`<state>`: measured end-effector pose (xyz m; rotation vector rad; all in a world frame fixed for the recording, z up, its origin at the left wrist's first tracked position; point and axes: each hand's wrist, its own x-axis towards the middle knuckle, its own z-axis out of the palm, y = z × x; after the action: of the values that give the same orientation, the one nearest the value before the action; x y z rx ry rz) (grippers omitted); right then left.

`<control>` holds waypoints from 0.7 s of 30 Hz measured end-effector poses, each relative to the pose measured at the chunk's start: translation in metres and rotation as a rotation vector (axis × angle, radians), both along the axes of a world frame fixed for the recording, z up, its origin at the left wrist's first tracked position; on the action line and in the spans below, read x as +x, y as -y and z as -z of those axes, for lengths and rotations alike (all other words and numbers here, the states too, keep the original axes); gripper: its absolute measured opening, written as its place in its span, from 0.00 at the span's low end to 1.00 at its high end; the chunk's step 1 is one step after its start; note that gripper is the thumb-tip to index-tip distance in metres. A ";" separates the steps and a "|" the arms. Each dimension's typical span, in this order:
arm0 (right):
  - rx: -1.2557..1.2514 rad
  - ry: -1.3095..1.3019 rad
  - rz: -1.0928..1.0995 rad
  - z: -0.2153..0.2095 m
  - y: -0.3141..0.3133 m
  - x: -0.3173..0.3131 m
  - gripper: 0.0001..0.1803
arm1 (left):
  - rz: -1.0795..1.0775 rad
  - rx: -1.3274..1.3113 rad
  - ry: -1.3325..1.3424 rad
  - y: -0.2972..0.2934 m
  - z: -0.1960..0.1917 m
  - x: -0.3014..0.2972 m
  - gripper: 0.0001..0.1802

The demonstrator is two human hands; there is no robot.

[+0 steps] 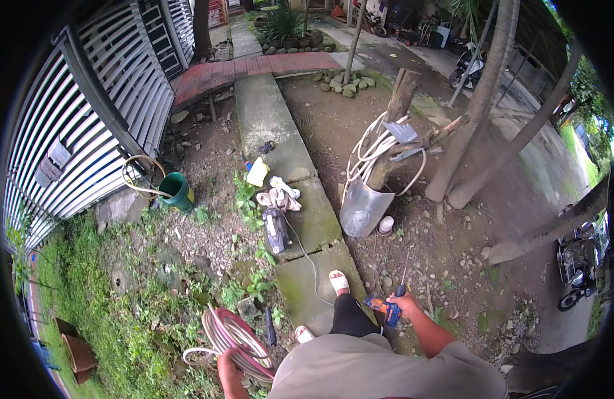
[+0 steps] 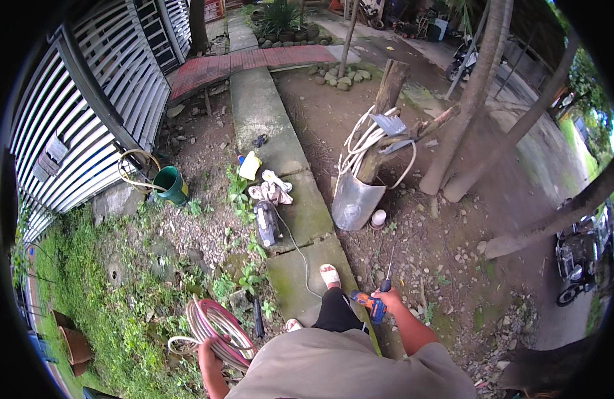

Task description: The person walks along a garden path, picks up a coiled extension cord, and begins uncoiling it. They then sit on the ground and continue to untangle and straighten the cord while handling a power tool and other items nearby.

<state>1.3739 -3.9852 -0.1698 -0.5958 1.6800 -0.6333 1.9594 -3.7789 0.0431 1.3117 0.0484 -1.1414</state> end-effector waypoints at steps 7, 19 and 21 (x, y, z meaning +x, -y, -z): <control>0.055 0.064 -0.028 0.114 0.179 0.047 0.12 | -0.092 0.210 -0.032 0.089 0.052 -0.036 0.20; 0.060 -0.701 -0.708 0.326 0.467 0.183 0.28 | -0.008 0.529 -0.092 0.252 0.172 -0.095 0.23; -0.051 -0.744 -0.687 0.372 0.491 0.205 0.28 | 0.070 0.561 -0.091 0.266 0.189 -0.107 0.24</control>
<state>1.5787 -4.4765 -0.5417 -1.4889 1.9475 0.0742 1.8523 -4.0448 -0.1463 1.7613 0.4182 -1.2990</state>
